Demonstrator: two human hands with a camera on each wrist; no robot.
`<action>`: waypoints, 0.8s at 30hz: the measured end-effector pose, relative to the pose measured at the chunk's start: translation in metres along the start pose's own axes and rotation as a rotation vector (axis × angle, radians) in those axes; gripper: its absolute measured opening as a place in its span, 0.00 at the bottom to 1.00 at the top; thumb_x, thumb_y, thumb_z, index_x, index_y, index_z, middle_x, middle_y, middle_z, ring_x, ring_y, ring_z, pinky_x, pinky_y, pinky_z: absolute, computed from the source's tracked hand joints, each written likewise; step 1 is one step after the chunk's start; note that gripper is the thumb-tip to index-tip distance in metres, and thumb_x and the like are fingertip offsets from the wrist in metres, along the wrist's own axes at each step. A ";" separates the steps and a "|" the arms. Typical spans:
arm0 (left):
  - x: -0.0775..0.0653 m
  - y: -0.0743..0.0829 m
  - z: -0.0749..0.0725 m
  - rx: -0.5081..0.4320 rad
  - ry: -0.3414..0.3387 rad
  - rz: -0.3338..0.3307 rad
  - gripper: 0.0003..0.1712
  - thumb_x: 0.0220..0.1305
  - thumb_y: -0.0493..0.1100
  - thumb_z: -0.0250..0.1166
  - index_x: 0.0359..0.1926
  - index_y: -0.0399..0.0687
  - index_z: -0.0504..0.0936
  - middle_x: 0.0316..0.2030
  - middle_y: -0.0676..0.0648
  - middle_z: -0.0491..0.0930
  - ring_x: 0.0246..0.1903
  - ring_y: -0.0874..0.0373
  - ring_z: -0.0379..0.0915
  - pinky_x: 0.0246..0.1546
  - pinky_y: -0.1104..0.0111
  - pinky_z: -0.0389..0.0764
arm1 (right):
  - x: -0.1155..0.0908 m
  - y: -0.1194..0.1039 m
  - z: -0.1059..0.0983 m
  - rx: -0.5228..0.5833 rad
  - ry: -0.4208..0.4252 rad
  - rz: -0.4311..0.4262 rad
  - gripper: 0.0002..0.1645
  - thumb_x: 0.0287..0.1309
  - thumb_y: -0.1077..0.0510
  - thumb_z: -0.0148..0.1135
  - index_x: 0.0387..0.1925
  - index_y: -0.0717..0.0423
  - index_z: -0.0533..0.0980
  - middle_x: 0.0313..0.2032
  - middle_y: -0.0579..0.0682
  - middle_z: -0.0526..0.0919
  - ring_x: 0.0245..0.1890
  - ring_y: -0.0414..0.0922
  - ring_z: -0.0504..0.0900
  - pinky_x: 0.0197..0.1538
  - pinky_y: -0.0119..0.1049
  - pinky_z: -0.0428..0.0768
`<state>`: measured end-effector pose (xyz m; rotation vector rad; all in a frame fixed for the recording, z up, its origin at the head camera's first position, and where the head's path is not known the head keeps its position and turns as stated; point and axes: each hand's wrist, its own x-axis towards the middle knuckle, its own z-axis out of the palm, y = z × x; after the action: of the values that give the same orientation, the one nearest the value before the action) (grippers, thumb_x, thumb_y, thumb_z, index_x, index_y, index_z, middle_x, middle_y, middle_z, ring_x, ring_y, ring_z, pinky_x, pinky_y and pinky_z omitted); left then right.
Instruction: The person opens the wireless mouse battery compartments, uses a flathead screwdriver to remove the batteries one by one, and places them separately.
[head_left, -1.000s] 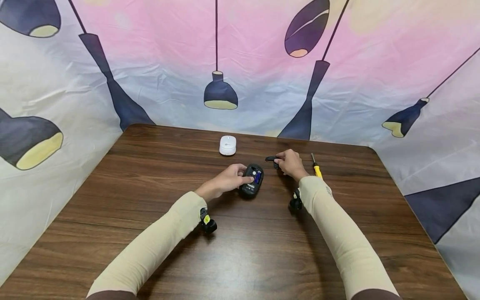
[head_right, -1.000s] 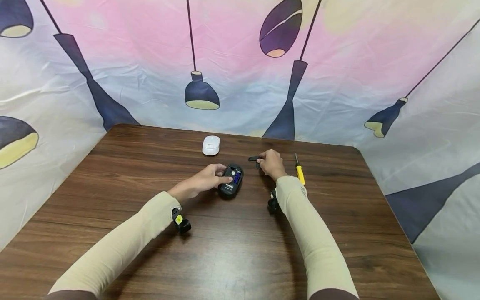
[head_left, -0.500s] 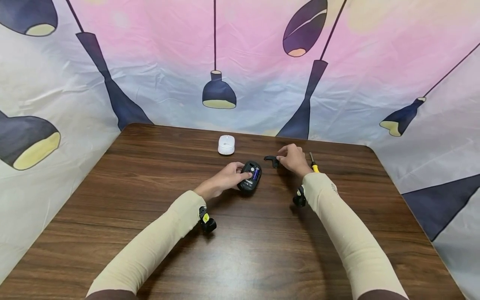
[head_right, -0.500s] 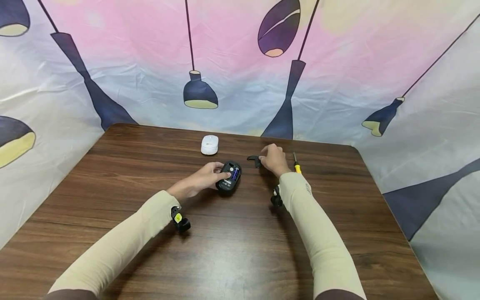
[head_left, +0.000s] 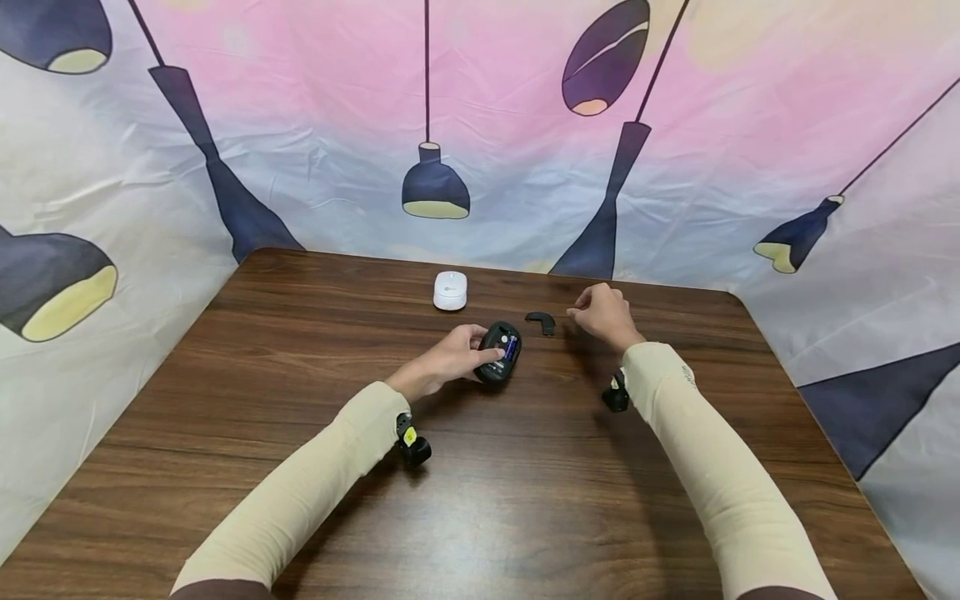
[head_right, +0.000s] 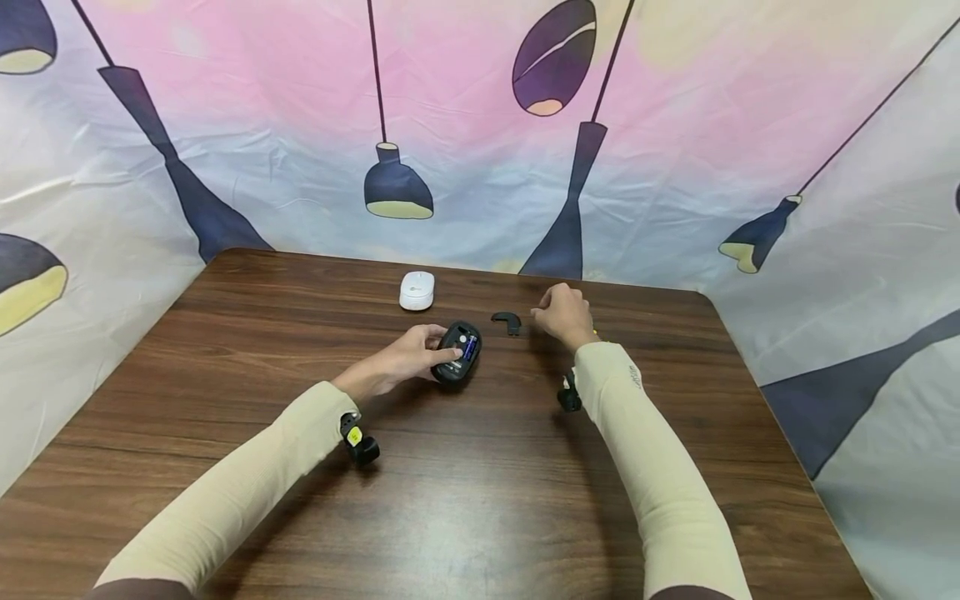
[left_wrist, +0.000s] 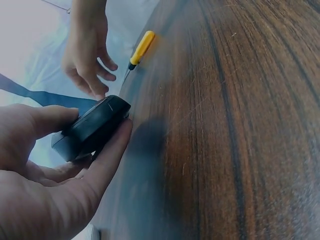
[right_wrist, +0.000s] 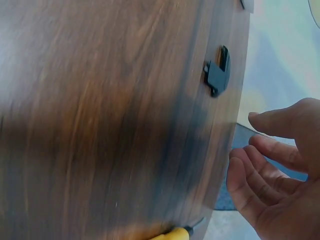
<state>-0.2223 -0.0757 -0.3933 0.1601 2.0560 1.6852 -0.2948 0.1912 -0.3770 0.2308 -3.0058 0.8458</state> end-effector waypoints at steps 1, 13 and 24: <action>0.001 0.000 0.000 0.009 0.003 -0.001 0.31 0.72 0.36 0.63 0.69 0.28 0.63 0.55 0.33 0.79 0.47 0.49 0.82 0.44 0.62 0.88 | -0.001 0.002 -0.002 -0.004 -0.003 0.005 0.13 0.67 0.58 0.66 0.43 0.66 0.83 0.42 0.63 0.86 0.41 0.58 0.83 0.56 0.59 0.78; -0.001 0.001 -0.001 0.026 0.001 -0.020 0.32 0.71 0.37 0.64 0.70 0.30 0.64 0.56 0.34 0.79 0.49 0.49 0.82 0.47 0.62 0.87 | -0.017 0.017 -0.024 -0.065 -0.003 0.084 0.14 0.65 0.56 0.67 0.39 0.67 0.83 0.44 0.65 0.84 0.42 0.60 0.82 0.55 0.62 0.78; -0.002 0.001 -0.002 -0.004 -0.006 -0.040 0.33 0.75 0.41 0.61 0.73 0.32 0.60 0.60 0.33 0.74 0.51 0.48 0.80 0.47 0.63 0.87 | -0.029 0.040 -0.032 -0.104 -0.010 0.173 0.15 0.64 0.54 0.67 0.28 0.62 0.80 0.29 0.56 0.83 0.27 0.50 0.80 0.27 0.42 0.78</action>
<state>-0.2218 -0.0779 -0.3917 0.1218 2.0380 1.6637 -0.2725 0.2457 -0.3719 -0.0267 -3.1025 0.6964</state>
